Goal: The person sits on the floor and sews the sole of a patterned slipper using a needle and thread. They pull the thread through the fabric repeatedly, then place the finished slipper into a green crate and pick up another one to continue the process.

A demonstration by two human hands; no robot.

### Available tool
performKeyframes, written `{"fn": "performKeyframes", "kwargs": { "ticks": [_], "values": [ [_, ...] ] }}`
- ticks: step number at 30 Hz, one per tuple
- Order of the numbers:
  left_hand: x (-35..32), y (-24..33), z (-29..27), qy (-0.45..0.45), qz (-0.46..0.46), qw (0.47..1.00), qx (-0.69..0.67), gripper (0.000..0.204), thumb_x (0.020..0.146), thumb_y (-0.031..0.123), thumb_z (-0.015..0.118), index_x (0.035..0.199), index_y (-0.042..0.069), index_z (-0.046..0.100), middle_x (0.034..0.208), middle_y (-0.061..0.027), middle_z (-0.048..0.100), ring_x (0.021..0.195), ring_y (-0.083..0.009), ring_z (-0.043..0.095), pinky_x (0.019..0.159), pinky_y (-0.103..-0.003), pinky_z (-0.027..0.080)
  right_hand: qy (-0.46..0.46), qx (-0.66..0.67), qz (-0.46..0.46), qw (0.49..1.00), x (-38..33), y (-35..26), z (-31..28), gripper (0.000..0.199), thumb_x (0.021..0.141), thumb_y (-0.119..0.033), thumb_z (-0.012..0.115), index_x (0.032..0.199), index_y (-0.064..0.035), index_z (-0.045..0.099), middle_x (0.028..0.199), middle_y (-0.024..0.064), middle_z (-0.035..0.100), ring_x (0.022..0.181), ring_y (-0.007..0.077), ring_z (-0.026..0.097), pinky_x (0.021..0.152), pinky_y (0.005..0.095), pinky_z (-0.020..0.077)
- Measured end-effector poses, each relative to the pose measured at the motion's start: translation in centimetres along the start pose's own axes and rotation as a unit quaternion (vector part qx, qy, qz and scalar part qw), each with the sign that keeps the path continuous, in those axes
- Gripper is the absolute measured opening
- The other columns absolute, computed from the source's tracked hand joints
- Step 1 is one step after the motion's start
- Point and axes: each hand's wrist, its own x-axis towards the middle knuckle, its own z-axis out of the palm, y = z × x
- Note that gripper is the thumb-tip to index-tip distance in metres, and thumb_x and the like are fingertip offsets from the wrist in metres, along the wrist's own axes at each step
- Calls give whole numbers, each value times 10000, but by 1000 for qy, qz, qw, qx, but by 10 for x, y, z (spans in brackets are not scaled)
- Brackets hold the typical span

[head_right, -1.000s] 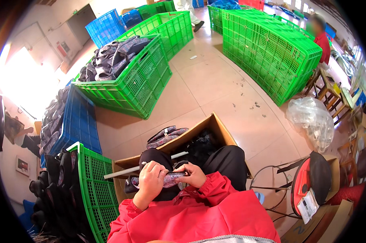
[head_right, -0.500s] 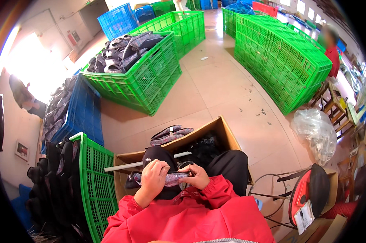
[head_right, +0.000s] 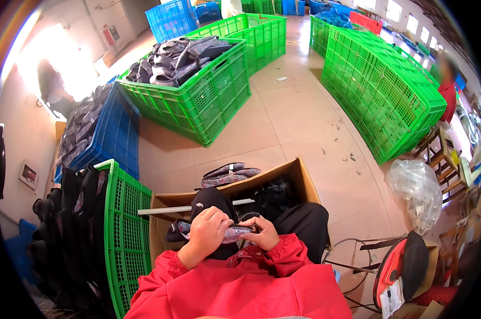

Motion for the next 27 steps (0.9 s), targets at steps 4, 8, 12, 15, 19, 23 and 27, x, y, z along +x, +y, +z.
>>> {"fn": "performKeyframes", "kwargs": {
  "ticks": [4, 8, 12, 15, 19, 23, 27],
  "values": [
    [-3, 1, -1, 13, -42, 999, -5, 102, 757, 63, 748, 784, 37, 653, 779, -89, 620, 720, -296, 617, 652, -388, 504, -3, -2, -12, 1000, 0, -3, 2, 287, 792, -19, 798, 1061, -29, 698, 951, -13, 620, 764, 32, 556, 677, 189, 457],
    [3, 6, -8, -8, -23, 999, -29, 86, 761, 75, 738, 799, 37, 671, 795, -89, 625, 757, -294, 619, 681, -386, 508, 1, 4, -23, 1000, 1, 0, 2, 284, 796, -24, 798, 1061, -32, 697, 986, -4, 621, 798, 46, 572, 710, 198, 473],
    [-3, -8, -5, -52, 7, 998, -32, 80, 762, 90, 730, 802, 36, 687, 809, -86, 626, 792, -283, 618, 710, -386, 509, -5, 9, 3, 1000, 1, 9, -2, 291, 794, -24, 799, 1065, -31, 692, 1012, 5, 620, 834, 64, 586, 736, 208, 485],
    [-5, -2, -5, -56, -4, 998, -6, 41, 762, 81, 704, 786, 51, 691, 810, -80, 622, 791, -276, 613, 716, -381, 506, 4, -10, -13, 1000, 0, 8, -1, 300, 787, -21, 803, 1065, -32, 692, 1003, 9, 625, 851, 69, 591, 744, 211, 489],
    [-6, -12, 3, -51, 41, 998, 27, 55, 702, 89, 660, 752, 69, 671, 793, -71, 605, 815, -259, 605, 729, -365, 503, 15, -53, -58, 997, 5, 10, -4, 319, 726, -48, 847, 1019, -61, 721, 978, -12, 623, 757, 48, 497, 659, 202, 410],
    [-1, -8, 3, -44, 56, 997, 25, 53, 777, 32, 663, 767, 33, 611, 808, -104, 598, 773, -322, 599, 694, -402, 499, -22, -116, -25, 993, -1, -2, -11, 344, 757, -74, 831, 1077, -47, 706, 1038, 24, 612, 823, 76, 530, 716, 219, 435],
    [-8, -10, 9, -64, -26, 997, -28, 82, 832, 63, 666, 829, 24, 593, 846, -116, 601, 777, -337, 603, 692, -407, 486, -101, -41, -47, 993, 3, -22, -19, 446, 885, -152, 735, 1273, -2, 575, 1147, 64, 600, 1021, 121, 574, 894, 266, 471]
  ]
}}
